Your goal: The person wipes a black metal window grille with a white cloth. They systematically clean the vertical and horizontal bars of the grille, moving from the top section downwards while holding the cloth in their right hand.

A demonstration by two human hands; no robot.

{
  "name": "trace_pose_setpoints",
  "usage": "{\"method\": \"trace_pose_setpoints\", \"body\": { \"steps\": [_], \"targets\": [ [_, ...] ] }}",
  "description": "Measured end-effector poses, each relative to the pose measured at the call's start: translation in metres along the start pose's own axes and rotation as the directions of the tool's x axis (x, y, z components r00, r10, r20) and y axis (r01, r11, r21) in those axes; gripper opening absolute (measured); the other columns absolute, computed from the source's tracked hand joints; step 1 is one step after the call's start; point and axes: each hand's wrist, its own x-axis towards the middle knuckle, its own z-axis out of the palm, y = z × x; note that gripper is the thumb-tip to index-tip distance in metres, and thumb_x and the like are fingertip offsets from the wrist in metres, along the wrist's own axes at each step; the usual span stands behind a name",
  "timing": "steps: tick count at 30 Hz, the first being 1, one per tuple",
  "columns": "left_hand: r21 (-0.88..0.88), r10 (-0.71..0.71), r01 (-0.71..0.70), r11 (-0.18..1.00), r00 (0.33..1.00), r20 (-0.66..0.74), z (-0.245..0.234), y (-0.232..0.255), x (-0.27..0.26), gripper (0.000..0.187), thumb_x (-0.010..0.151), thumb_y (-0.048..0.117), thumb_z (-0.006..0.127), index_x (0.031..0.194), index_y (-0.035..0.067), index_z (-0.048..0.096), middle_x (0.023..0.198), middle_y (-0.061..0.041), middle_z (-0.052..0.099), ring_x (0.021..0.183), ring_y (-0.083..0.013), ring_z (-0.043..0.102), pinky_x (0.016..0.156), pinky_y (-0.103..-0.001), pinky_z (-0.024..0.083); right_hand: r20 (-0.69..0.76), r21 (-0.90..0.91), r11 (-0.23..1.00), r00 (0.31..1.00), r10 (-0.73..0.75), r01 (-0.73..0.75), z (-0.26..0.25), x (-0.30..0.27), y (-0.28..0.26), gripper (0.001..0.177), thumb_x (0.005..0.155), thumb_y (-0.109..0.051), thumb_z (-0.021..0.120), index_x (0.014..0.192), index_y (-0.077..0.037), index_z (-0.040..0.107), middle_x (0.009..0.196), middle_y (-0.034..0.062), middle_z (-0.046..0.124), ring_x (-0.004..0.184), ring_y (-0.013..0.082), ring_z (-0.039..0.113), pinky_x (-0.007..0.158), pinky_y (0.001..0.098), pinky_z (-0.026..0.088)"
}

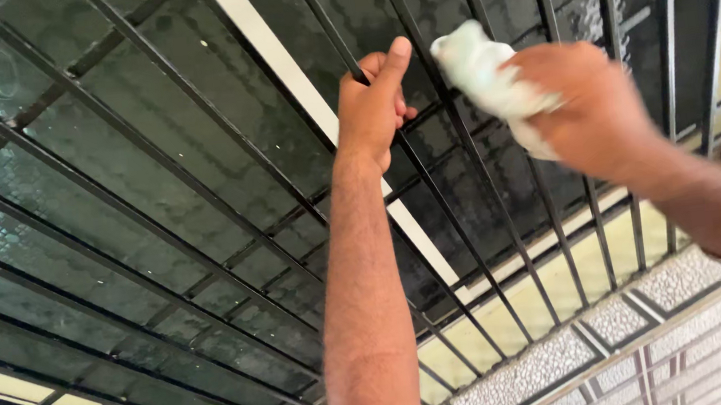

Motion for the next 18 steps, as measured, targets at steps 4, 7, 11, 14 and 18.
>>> {"method": "trace_pose_setpoints", "body": {
  "steps": [4, 7, 11, 14, 18],
  "targets": [
    [0.007, -0.001, 0.001, 1.0, 1.0, -0.005, -0.001, -0.002, 0.001, 0.052, 0.089, 0.055, 0.072, 0.065, 0.017, 0.047, 0.053, 0.005, 0.044, 0.045, -0.0085, 0.043, 0.053, -0.032, 0.054, -0.195, 0.448, 0.871, 0.929, 0.315, -0.201, -0.021, 0.014, 0.016, 0.032, 0.095, 0.009, 0.063, 0.125, -0.004, 0.065, 0.121, 0.0108, 0.07, 0.109, 0.0178, 0.071, 0.093, 0.0284, 0.062],
    [-0.007, 0.014, -0.014, 1.0, 1.0, 0.007, -0.002, -0.004, 0.002, 0.054, 0.089, 0.056, 0.072, 0.064, 0.017, 0.044, 0.053, 0.005, 0.044, 0.046, -0.0084, 0.043, 0.054, -0.032, 0.055, -0.254, 0.226, 0.973, 0.963, 0.093, -0.034, -0.018, 0.025, 0.027, 0.033, 0.096, 0.011, 0.064, 0.128, 0.002, 0.064, 0.122, 0.0156, 0.067, 0.109, 0.024, 0.068, 0.094, 0.0323, 0.057],
    [0.008, 0.001, -0.001, 1.0, 1.0, -0.003, -0.001, -0.003, 0.002, 0.053, 0.089, 0.055, 0.071, 0.063, 0.018, 0.045, 0.052, 0.005, 0.043, 0.045, -0.0084, 0.043, 0.054, -0.032, 0.055, -0.078, -0.39, 0.92, 0.994, -0.078, 0.041, 0.014, 0.014, 0.018, 0.041, 0.073, 0.005, 0.078, 0.113, 0.003, 0.071, 0.116, 0.0205, 0.072, 0.101, 0.0307, 0.069, 0.082, 0.0434, 0.054],
    [0.0, 0.009, -0.009, 1.0, 1.0, 0.002, 0.0, -0.005, 0.001, 0.055, 0.089, 0.056, 0.071, 0.062, 0.018, 0.043, 0.052, 0.005, 0.043, 0.045, -0.0084, 0.042, 0.053, -0.032, 0.054, -0.028, -0.475, 0.877, 0.995, -0.093, 0.068, 0.027, -0.022, 0.0, 0.042, 0.074, 0.008, 0.075, 0.115, 0.001, 0.074, 0.122, 0.0196, 0.072, 0.104, 0.0327, 0.063, 0.088, 0.0442, 0.05],
    [-0.012, 0.015, -0.015, 1.0, 1.0, -0.001, -0.002, -0.004, 0.002, 0.056, 0.09, 0.055, 0.072, 0.063, 0.017, 0.041, 0.053, 0.005, 0.042, 0.046, -0.0083, 0.043, 0.051, -0.032, 0.051, 0.067, -0.323, 0.946, 0.998, -0.004, 0.026, 0.017, -0.017, 0.019, 0.039, 0.081, 0.003, 0.075, 0.12, -0.002, 0.071, 0.133, 0.0188, 0.069, 0.117, 0.0327, 0.063, 0.099, 0.0428, 0.05]
  ]
}}
